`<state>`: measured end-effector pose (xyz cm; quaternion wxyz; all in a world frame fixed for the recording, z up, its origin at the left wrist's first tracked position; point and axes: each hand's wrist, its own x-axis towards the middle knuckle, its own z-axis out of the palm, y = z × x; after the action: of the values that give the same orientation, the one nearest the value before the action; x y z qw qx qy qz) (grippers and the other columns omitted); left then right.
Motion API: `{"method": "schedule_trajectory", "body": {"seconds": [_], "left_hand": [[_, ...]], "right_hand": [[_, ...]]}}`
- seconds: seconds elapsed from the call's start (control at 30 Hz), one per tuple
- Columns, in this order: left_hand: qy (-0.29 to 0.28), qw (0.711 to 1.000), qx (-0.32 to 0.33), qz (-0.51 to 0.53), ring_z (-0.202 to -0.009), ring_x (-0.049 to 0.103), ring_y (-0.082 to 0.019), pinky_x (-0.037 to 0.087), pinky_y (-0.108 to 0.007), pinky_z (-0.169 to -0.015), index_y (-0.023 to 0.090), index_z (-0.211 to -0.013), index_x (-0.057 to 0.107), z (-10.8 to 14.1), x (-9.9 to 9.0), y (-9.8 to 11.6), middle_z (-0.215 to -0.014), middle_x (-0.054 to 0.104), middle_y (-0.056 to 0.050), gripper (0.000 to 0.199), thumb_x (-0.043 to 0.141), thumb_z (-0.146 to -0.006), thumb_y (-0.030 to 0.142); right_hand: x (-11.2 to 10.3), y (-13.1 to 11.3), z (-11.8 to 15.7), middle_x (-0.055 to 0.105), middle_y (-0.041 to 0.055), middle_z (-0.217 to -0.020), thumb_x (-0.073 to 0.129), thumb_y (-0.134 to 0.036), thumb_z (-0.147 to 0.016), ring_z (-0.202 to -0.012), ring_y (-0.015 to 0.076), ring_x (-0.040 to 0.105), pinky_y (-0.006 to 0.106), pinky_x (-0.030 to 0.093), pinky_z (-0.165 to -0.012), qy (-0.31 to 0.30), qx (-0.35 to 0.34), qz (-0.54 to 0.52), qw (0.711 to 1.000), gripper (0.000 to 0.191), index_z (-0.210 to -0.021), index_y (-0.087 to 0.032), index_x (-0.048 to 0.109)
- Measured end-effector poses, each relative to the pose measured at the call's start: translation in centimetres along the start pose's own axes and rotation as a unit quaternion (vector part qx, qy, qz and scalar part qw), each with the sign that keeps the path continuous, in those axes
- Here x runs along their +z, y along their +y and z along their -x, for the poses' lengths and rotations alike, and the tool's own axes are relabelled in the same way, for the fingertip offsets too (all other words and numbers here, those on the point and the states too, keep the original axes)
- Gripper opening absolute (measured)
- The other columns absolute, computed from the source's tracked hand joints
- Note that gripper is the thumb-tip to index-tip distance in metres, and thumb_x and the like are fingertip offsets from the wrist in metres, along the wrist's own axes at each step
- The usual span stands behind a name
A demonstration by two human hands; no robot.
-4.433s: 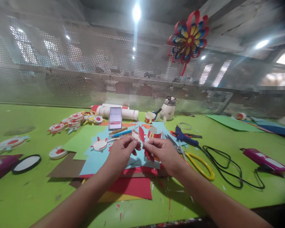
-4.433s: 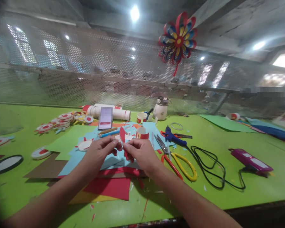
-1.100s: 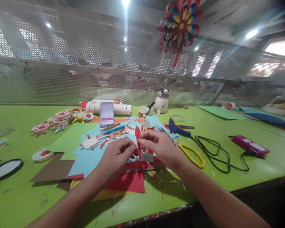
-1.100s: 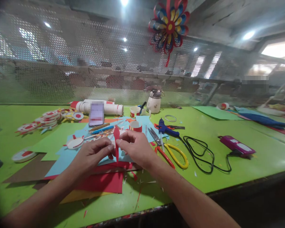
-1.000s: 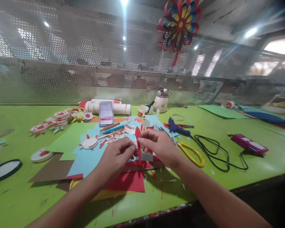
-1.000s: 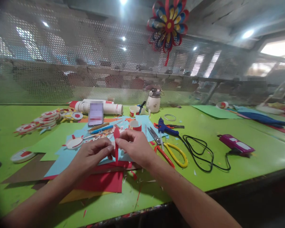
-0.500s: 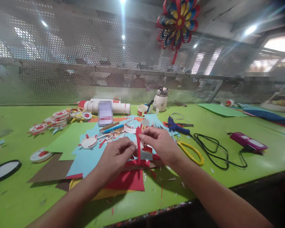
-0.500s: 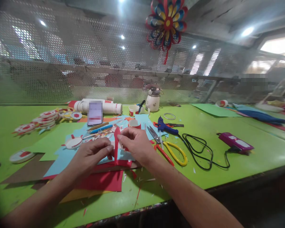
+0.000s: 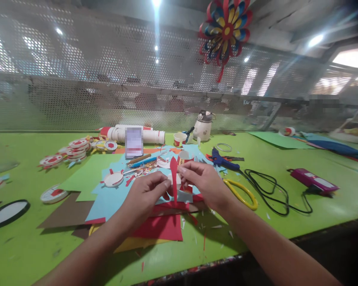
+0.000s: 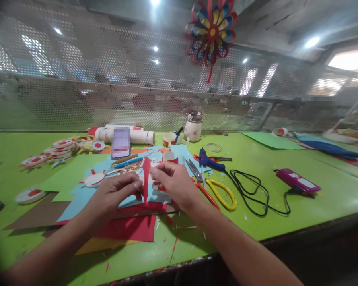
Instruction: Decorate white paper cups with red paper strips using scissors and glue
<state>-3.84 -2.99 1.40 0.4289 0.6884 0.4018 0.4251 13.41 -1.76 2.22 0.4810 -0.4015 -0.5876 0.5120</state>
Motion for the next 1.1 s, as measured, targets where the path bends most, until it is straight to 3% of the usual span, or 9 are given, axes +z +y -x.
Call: {"method": "schedule_trajectory", "body": {"seconds": [0.1, 0.2, 0.33, 0.47, 0.67, 0.83, 0.93, 1.03, 1.1], "left_hand": [[-0.038, 0.987, -0.025, 0.154, -0.070, 0.058, -0.014, 0.046, -0.028, -0.070, 0.016, -0.072, 0.063, 0.0, -0.2, -0.4, -0.072, 0.063, -0.001, 0.020, 0.057, -0.086, 0.030], [-0.095, 0.949, -0.062, 0.293, -0.074, 0.059, -0.013, 0.046, -0.027, -0.073, 0.016, -0.080, 0.063, 0.2, -0.2, -0.7, -0.079, 0.065, -0.002, 0.018, 0.056, -0.089, 0.031], [-0.159, 0.905, -0.119, 0.376, -0.059, 0.055, -0.009, 0.041, -0.022, -0.060, 0.016, -0.075, 0.063, 0.5, 0.0, -0.8, -0.062, 0.059, 0.000, 0.022, 0.060, -0.087, 0.033], [-0.185, 0.899, -0.104, 0.383, -0.049, 0.053, -0.010, 0.036, -0.022, -0.053, 0.013, -0.061, 0.060, 0.7, 0.3, -0.5, -0.049, 0.052, 0.001, 0.031, 0.064, -0.083, 0.034], [-0.230, 0.875, -0.088, 0.417, -0.048, 0.053, -0.010, 0.036, -0.024, -0.053, 0.013, -0.062, 0.063, 1.2, 0.8, -0.2, -0.048, 0.042, 0.004, 0.025, 0.070, -0.078, 0.033], [-0.265, 0.870, -0.124, 0.397, -0.042, 0.043, -0.009, 0.028, -0.024, -0.044, 0.015, -0.058, 0.062, 2.0, 0.8, -0.4, -0.044, 0.037, 0.004, 0.030, 0.070, -0.075, 0.039], [-0.275, 0.875, -0.128, 0.378, -0.039, 0.042, -0.009, 0.024, -0.024, -0.041, 0.014, -0.060, 0.066, 2.3, 0.7, -0.5, -0.044, 0.043, 0.001, 0.031, 0.069, -0.074, 0.042], [-0.288, 0.873, -0.148, 0.365, -0.044, 0.050, -0.012, 0.033, -0.025, -0.046, 0.012, -0.078, 0.073, 1.9, 0.4, -0.8, -0.050, 0.053, -0.002, 0.030, 0.070, -0.070, 0.040], [-0.256, 0.884, -0.162, 0.356, -0.052, 0.054, -0.014, 0.039, -0.026, -0.052, 0.012, -0.081, 0.073, 1.3, -0.1, -1.0, -0.057, 0.060, -0.004, 0.024, 0.070, -0.064, 0.030]], "right_hand": [[-0.7, 0.6, 0.0, 0.058, -0.0019, -0.067, 0.065, -0.040, -0.080, -0.061, 0.0089, 0.052, 0.024, 0.044, -0.060, -0.038, -0.016, -0.033, 0.999, 0.025, -0.075, -0.015, 0.064], [-1.1, 0.5, 0.1, 0.060, -0.0006, -0.072, 0.065, -0.035, -0.083, -0.065, 0.0097, 0.055, 0.024, 0.045, -0.064, -0.078, -0.032, -0.040, 0.996, 0.019, -0.083, -0.016, 0.066], [-0.8, -0.4, 0.6, 0.064, 0.0044, -0.092, 0.069, -0.032, -0.079, -0.086, 0.0153, 0.060, 0.031, 0.047, -0.083, -0.152, -0.065, -0.012, 0.986, 0.020, -0.093, -0.017, 0.069], [-0.5, -0.8, 1.0, 0.063, 0.0051, -0.087, 0.073, -0.037, -0.073, -0.086, 0.0187, 0.060, 0.034, 0.050, -0.077, -0.181, -0.041, -0.038, 0.982, 0.028, -0.093, -0.018, 0.070], [-0.9, 0.0, 0.8, 0.058, 0.0003, -0.077, 0.076, -0.031, -0.072, -0.073, 0.0123, 0.054, 0.027, 0.046, -0.071, -0.219, -0.051, -0.088, 0.970, 0.015, -0.079, -0.018, 0.073], [-1.1, -0.2, 0.9, 0.058, 0.0007, -0.078, 0.077, -0.025, -0.072, -0.075, 0.0122, 0.052, 0.027, 0.044, -0.071, -0.255, -0.073, -0.090, 0.960, 0.006, -0.077, -0.023, 0.077], [-1.1, -0.3, 1.0, 0.059, 0.0006, -0.076, 0.078, -0.021, -0.070, -0.076, 0.0127, 0.052, 0.028, 0.044, -0.072, -0.263, -0.096, -0.095, 0.955, 0.006, -0.075, -0.025, 0.077], [-1.3, -0.5, 1.0, 0.060, -0.0006, -0.071, 0.076, -0.022, -0.072, -0.067, 0.0120, 0.055, 0.028, 0.045, -0.067, -0.274, -0.078, -0.105, 0.953, 0.003, -0.075, -0.023, 0.076], [-1.6, -0.7, 0.9, 0.060, -0.0011, -0.071, 0.073, -0.021, -0.074, -0.063, 0.0111, 0.056, 0.027, 0.045, -0.063, -0.273, -0.056, -0.090, 0.956, 0.002, -0.076, -0.021, 0.074]]}}
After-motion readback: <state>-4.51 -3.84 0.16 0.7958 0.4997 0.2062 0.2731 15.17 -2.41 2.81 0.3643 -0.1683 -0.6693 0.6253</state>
